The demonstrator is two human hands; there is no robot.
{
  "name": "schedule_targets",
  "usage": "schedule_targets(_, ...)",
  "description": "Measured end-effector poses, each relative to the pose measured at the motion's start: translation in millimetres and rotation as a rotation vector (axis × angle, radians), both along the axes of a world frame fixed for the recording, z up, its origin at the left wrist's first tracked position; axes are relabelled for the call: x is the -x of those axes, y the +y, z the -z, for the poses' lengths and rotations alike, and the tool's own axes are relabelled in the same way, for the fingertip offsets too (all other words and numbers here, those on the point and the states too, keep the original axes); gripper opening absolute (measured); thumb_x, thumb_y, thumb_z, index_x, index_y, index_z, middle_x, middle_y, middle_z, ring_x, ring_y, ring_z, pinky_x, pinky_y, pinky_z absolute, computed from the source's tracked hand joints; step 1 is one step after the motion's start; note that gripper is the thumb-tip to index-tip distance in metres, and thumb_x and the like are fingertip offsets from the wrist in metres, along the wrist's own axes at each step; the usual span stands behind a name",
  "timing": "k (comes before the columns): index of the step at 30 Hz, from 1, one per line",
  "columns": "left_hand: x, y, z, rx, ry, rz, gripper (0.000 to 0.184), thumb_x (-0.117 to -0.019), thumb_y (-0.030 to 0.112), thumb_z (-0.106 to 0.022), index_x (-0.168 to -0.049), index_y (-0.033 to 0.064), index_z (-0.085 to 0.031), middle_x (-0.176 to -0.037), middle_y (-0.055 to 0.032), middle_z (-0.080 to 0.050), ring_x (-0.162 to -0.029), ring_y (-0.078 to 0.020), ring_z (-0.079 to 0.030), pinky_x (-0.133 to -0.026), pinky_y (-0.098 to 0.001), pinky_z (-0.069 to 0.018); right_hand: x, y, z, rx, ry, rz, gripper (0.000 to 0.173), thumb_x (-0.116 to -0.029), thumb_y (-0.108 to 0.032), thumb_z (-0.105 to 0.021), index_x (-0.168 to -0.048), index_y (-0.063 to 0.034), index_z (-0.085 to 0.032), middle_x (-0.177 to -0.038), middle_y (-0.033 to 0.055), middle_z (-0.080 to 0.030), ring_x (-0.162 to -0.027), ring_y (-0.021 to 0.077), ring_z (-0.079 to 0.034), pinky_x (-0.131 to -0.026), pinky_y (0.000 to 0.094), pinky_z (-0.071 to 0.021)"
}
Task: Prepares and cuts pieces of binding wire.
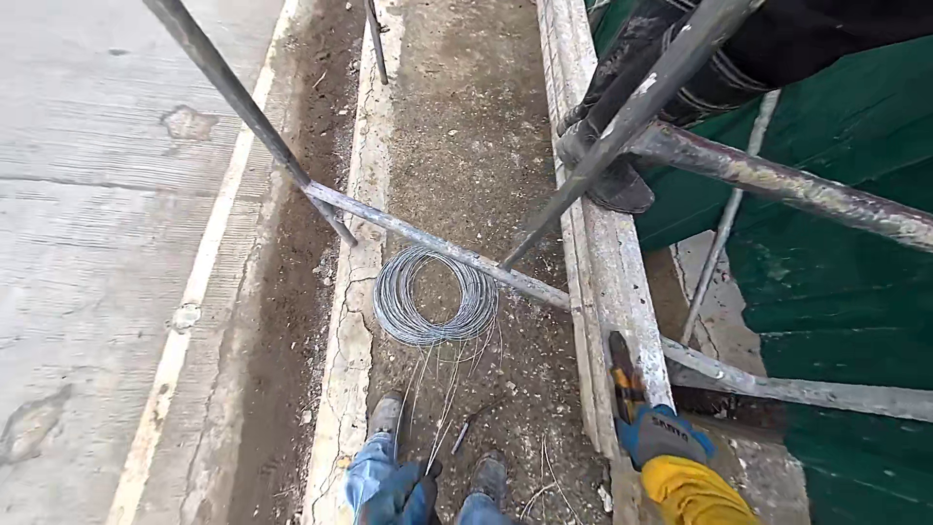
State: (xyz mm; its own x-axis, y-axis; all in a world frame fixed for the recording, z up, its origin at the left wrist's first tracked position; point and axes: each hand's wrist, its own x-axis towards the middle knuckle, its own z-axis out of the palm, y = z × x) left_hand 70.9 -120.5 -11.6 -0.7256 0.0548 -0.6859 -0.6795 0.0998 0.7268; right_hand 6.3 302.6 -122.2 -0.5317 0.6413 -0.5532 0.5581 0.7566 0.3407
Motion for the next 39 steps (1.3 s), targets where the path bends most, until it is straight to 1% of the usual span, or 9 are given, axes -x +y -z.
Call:
schedule_targets(10,7.9,-17.8,-9.7,-0.06,-0.056,-0.005,0.028,-0.1037,0.015,-0.053,-0.119,0.0035,-0.072,-0.07,-0.0035,-0.067,-0.051,-0.011,-0.054,-0.045,-0.0275,-0.044,13.4,13.5,15.5,0.018,0.079,0.237,0.061,-0.0847,-0.05,-0.072,-0.128,-0.0063,-0.067,-0.143,0.023,-0.056,-0.132,0.04,-0.056,-0.104,0.0636,-0.0461)
schedule_targets(13,8.9,-25.1,-8.1,-0.018,-0.049,-0.057,0.025,-0.1021,0.013,-0.053,-0.11,0.0032,-0.075,-0.063,-0.0006,-0.061,-0.047,-0.0085,-0.049,-0.045,-0.026,-0.0408,7.2,43.5,12.6,0.28,0.346,0.45,0.044,-0.0973,-0.036,-0.065,-0.121,0.0013,-0.067,-0.119,0.0258,-0.067,-0.111,0.039,-0.065,-0.095,0.0622,-0.049)
schedule_targets(17,6.3,-29.9,-2.7,-0.044,0.0,-0.117,0.029,-0.1,0.007,-0.054,-0.123,0.0034,-0.071,-0.066,-0.0001,-0.06,-0.048,-0.0079,-0.047,-0.046,-0.0268,-0.0421,-23.9,42.3,-52.9,0.739,0.673,0.62,0.032,-0.0916,-0.009,-0.06,-0.123,-0.001,-0.061,-0.101,0.0104,-0.071,-0.082,0.0195,-0.071,-0.068,0.0407,-0.0614)
schedule_targets(19,7.3,-32.3,-4.2,-0.103,0.002,-0.087,0.039,-0.0995,0.006,-0.052,-0.137,0.0058,-0.064,-0.07,0.0001,-0.061,-0.049,-0.0069,-0.044,-0.046,-0.0269,-0.0415,-41.2,15.8,-111.4,1.175,0.685,0.689,0.035,-0.0923,-0.007,-0.053,-0.127,-0.0091,-0.052,-0.115,0.0051,-0.069,-0.098,0.0209,-0.073,-0.08,0.0416,-0.064)
schedule_targets(22,5.3,-33.2,-8.4,-0.135,0.0,-0.052,0.04,-0.1007,0.008,-0.052,-0.139,0.0074,-0.063,-0.068,0.0021,-0.059,-0.049,-0.0066,-0.044,-0.047,-0.0269,-0.0412,-61.2,-54.7,-133.1,1.804,0.665,0.824,0.047,-0.0855,-0.024,-0.078,-0.129,-0.0168,-0.061,-0.135,0.0124,-0.063,-0.123,0.0341,-0.062,-0.101,0.056,-0.0517)
schedule_targets(28,-16.5,-40.0,2.9,-0.186,0.048,-0.138,0.037,-0.1038,0.019,-0.058,-0.138,0.0069,-0.065,-0.066,-0.0002,-0.057,-0.046,-0.0086,-0.041,-0.041,-0.026,-0.0371,-36.4,-211.9,-128.5,2.252,0.644,1.104,0.041,-0.078,-0.026,-0.081,-0.115,-0.0148,-0.069,-0.144,0.0197,-0.058,-0.118,0.0313,-0.063,-0.087,0.0435,-0.0532)
schedule_targets(32,-11.1,-49.1,-8.1,-0.205,-0.02,-0.184,0.037,-0.1028,0.012,-0.054,-0.138,0.0049,-0.064,-0.064,0.0019,-0.055,-0.046,-0.0054,-0.041,-0.043,-0.0232,-0.0372,8.9,-224.3,-137.0,2.547,0.495,0.794,0.068,-0.0786,-0.034,-0.081,-0.138,-0.0102,-0.059,-0.158,0.0209,-0.042,-0.145,0.0449,-0.04,-0.112,0.0683,-0.0384)
schedule_targets(36,49.8,-42.6,-76.0,0.013,-0.347,-0.101,0.039,-0.1038,-0.001,-0.042,-0.139,0.003,-0.059,-0.068,0.0001,-0.055,-0.053,-0.0065,-0.046,-0.057,-0.0229,-0.0445,44.4,-255.8,-183.5,2.475,0.573,0.713,0.05,-0.0805,-0.009,-0.071,-0.13,-0.004,-0.062,-0.129,0.0198,-0.065,-0.116,0.0362,-0.064,-0.098,0.054,-0.0528)
schedule_targets(39,1.0,-70.5,-10.7,-0.14,-0.035,-0.2,0.037,-0.1024,0.01,-0.055,-0.137,0.0015,-0.064,-0.063,-0.0012,-0.057,-0.046,-0.008,-0.044,-0.043,-0.0251,-0.0399,30.9,-239.4,-197.2,2.227,0.583,0.514,0.05,-0.0807,-0.012,-0.074,-0.128,-0.0114,-0.058,-0.111,0.0106,-0.069,-0.09,0.025,-0.07,-0.076,0.0434,-0.0602)
